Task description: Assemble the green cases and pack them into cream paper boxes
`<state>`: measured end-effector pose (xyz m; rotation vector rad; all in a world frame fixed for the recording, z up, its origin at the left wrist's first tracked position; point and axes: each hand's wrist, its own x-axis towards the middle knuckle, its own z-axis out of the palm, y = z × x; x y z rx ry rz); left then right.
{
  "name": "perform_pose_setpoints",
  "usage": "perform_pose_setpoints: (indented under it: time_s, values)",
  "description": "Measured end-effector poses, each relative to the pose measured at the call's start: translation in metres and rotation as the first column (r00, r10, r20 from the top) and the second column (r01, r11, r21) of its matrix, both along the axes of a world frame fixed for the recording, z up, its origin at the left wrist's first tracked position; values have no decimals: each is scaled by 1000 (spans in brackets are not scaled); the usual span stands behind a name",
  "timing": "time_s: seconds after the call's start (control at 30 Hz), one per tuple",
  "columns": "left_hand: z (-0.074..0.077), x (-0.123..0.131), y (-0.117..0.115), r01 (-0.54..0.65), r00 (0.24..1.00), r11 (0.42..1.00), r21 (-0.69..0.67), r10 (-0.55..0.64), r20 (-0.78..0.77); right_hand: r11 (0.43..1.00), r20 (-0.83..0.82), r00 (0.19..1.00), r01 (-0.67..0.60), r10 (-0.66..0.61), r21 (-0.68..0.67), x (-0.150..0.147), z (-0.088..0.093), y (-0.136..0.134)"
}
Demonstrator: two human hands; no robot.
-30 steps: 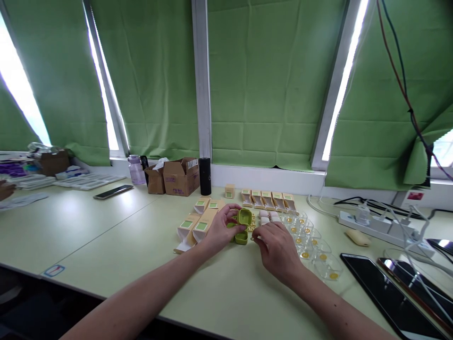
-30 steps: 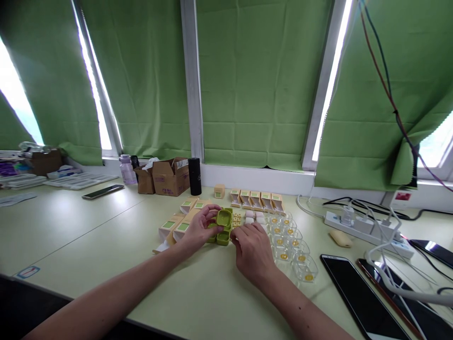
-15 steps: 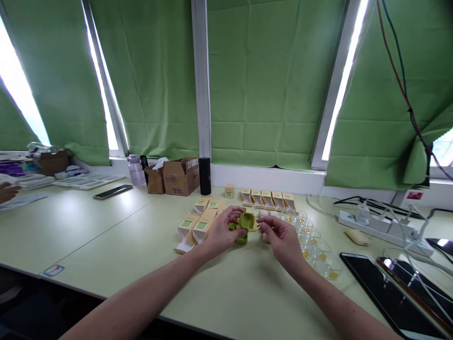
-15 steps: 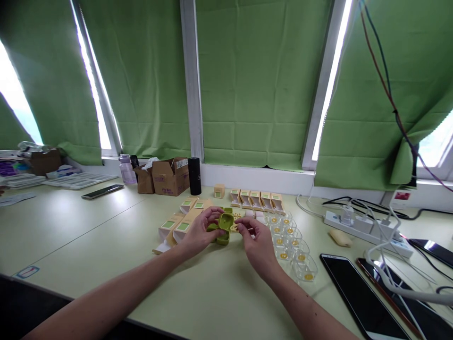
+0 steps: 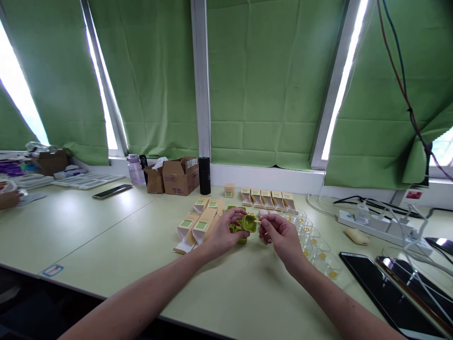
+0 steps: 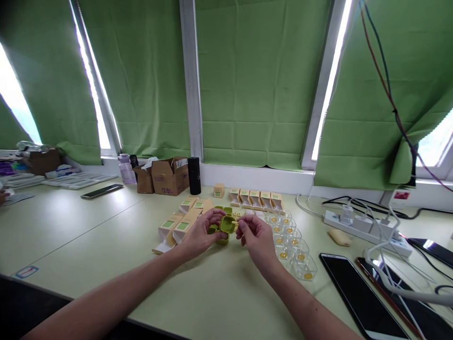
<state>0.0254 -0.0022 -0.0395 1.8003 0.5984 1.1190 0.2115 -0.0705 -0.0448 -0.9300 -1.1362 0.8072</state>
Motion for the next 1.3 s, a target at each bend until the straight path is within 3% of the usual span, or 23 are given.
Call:
perform_pose_setpoints:
  time_s: [0.1,0.37,0.6,0.73,0.97,1.1,1.3]
  values:
    - [-1,0,1,3,1000,1000,3,-3,-11,998,27,1000,-13,11,60,-2,2,-3]
    - [-2,1,-1,-10,1000,999,41,10,1,983,217,970,78,-113,165,-1,-6,-5]
    - [3,1,-9,-8,1000,996,87,10,-26,918,491,798,190,-351,348,2,-7,-10]
    - [1,0,-10,-17,999,993,118,23,-48,876,570,706,153,-421,457,3,-8,-11]
    - [-1,-1,-12,10,999,977,211,-1,-40,757,638,452,141,-623,639,2,-8,-14]
    - [-3,-1,-11,31,999,970,241,-24,-31,743,654,396,121,-644,658,2,-8,-14]
    - [-3,-1,-11,39,999,958,284,-33,-26,700,619,396,91,-678,709,2,-9,-10]
